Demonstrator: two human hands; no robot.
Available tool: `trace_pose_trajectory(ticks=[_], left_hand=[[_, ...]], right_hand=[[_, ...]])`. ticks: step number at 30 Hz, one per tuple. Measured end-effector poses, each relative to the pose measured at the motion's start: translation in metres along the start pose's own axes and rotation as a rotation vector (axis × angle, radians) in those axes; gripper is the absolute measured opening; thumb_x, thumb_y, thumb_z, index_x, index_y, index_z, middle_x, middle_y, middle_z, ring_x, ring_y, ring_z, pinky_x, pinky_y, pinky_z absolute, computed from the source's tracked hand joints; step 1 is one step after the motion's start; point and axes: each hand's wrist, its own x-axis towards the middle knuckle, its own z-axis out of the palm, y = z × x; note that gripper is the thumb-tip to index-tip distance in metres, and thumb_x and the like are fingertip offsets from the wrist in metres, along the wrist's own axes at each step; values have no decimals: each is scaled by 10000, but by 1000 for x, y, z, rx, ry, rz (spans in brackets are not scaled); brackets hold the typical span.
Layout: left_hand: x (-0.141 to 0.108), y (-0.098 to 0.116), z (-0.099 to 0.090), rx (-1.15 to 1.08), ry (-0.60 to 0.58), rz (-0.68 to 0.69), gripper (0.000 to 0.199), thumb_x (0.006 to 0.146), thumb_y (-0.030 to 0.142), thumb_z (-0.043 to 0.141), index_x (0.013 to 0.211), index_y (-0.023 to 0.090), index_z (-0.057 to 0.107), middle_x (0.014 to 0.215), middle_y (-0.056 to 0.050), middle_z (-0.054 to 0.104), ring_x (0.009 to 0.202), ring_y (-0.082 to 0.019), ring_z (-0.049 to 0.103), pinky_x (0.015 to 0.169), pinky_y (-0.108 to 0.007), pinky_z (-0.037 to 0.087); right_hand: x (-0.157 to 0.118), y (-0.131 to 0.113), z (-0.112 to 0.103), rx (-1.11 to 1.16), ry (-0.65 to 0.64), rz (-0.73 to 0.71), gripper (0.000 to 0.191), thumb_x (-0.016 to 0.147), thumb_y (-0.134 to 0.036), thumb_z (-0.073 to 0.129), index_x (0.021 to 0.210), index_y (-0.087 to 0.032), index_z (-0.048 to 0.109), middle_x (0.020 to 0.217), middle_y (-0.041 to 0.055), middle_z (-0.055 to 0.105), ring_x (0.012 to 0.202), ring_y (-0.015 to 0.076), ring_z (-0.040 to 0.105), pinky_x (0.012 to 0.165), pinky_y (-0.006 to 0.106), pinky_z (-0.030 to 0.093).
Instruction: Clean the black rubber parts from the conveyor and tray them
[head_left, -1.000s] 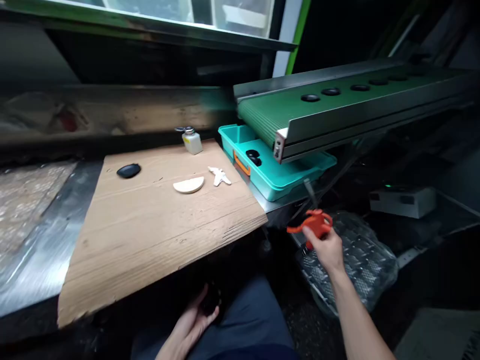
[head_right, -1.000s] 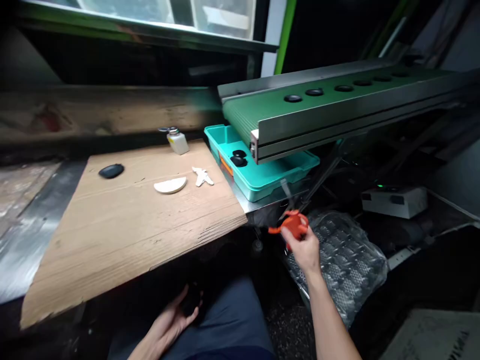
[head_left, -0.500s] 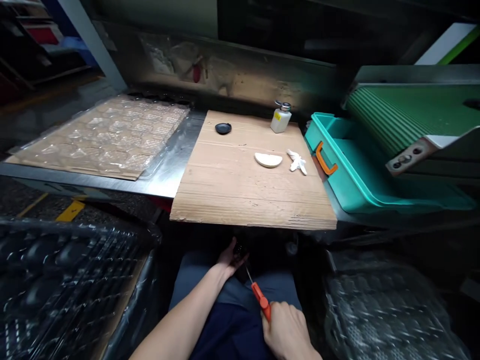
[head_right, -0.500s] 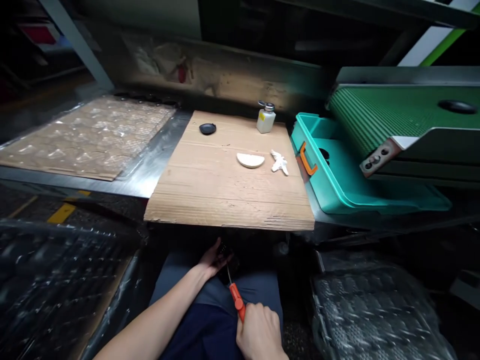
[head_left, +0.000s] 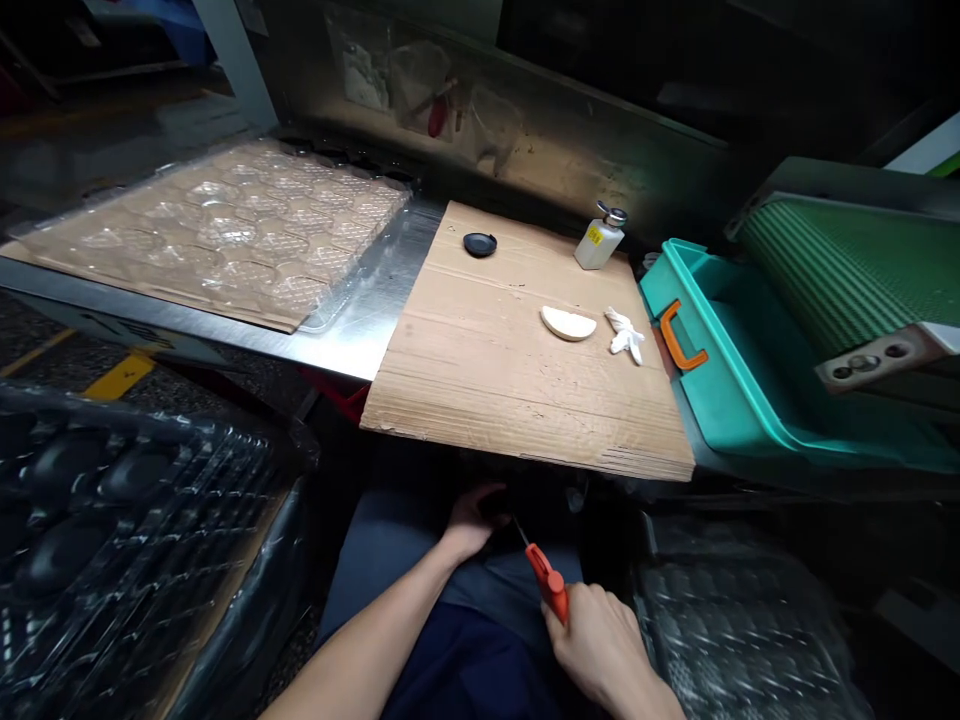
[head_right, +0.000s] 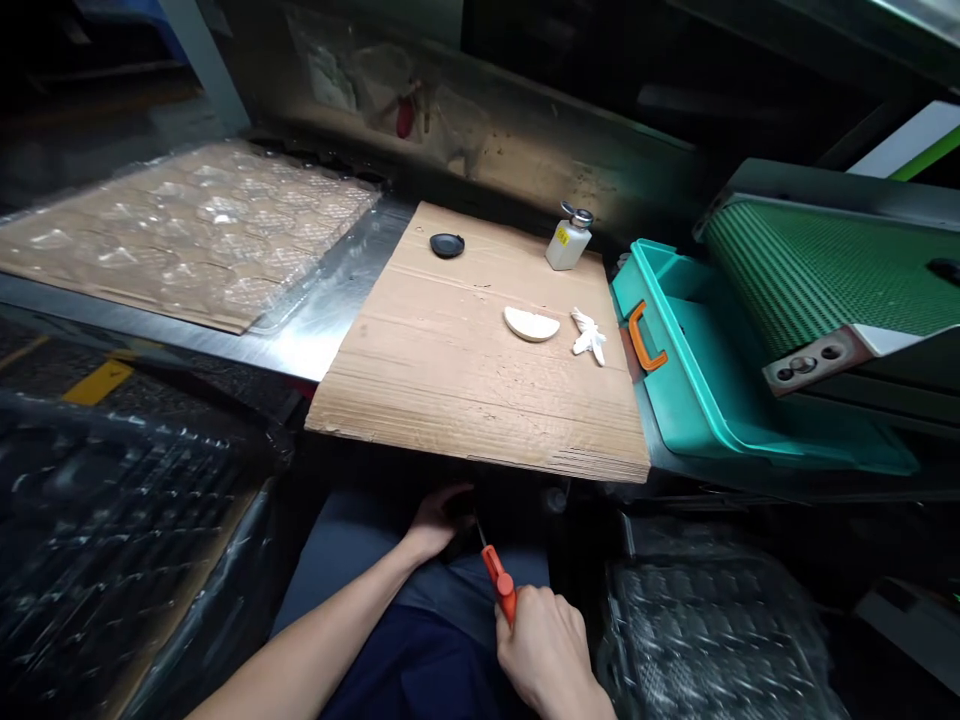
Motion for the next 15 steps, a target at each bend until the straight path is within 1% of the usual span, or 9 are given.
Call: trace_pose_trajectory(ticks=[2, 3, 4, 6, 7, 9, 11, 12, 15], left_hand=[[-4, 1, 3, 90, -53, 89, 479, 514, -17, 840, 914, 238, 769, 1245, -35, 643, 1277, -233, 503, 1162, -319, 302], [-5, 1, 4, 98, -60, 104, 470, 524, -19, 833, 911, 240, 770, 1252, -30, 640, 1284, -226, 497, 1168, -306, 287], [-4, 1, 4, 71, -44, 88, 470, 524, -24, 832, 912, 234, 768, 1237, -31, 648, 1275, -221, 506, 1160, -289, 296], [1, 0, 4, -64, 46, -11, 481, 536, -12, 841, 951, 214, 749, 1172, -40, 672, 1216, -211, 552, 1103, -265, 371], [5, -1, 3, -140, 101, -72, 467, 567, 24, 847, 982, 204, 732, 1124, -48, 684, 1156, -211, 590, 1053, -276, 428], [14, -3, -1, -240, 174, -175, 365, 687, 161, 824, 1025, 171, 687, 998, -77, 691, 979, -223, 659, 917, -353, 533], [21, -5, -6, -315, 192, -264, 266, 812, 292, 733, 1006, 132, 647, 880, -96, 673, 821, -226, 678, 794, -420, 581], [23, -6, -8, -361, 195, -304, 251, 852, 324, 687, 990, 121, 631, 847, -98, 662, 780, -223, 678, 762, -435, 590], [26, -5, -12, -481, 199, -360, 223, 914, 332, 606, 1019, 135, 601, 868, -90, 652, 777, -202, 682, 772, -433, 602]], right_hand=[[4, 1, -6, -20, -29, 6, 354, 944, -379, 437, 918, -144, 701, 916, 172, 700, 876, 330, 677, 757, 394, 470], [5, 0, -8, -27, -33, 8, 344, 939, -374, 447, 918, -141, 700, 921, 174, 699, 877, 331, 677, 755, 392, 471], [6, 0, -10, -32, -35, 13, 336, 933, -369, 456, 912, -139, 700, 919, 175, 699, 873, 330, 678, 751, 387, 471], [5, -3, -10, -29, -17, 2, 338, 934, -367, 456, 894, -139, 701, 905, 172, 701, 861, 320, 681, 740, 371, 468], [4, -4, -9, -22, -7, -16, 347, 939, -370, 447, 883, -140, 702, 894, 169, 703, 853, 314, 683, 734, 364, 466], [1, -8, -5, -3, 8, -68, 369, 951, -371, 422, 872, -147, 704, 872, 160, 707, 837, 306, 686, 726, 356, 465], [-1, -13, 0, 3, 10, -101, 380, 961, -363, 403, 873, -155, 708, 866, 157, 711, 833, 303, 690, 727, 357, 468], [-2, -15, 3, 1, 6, -104, 381, 963, -358, 396, 876, -159, 710, 867, 157, 713, 833, 306, 691, 726, 361, 471], [-1, -18, 7, -5, 4, -110, 376, 964, -357, 394, 887, -166, 710, 881, 158, 715, 831, 318, 693, 716, 376, 480]])
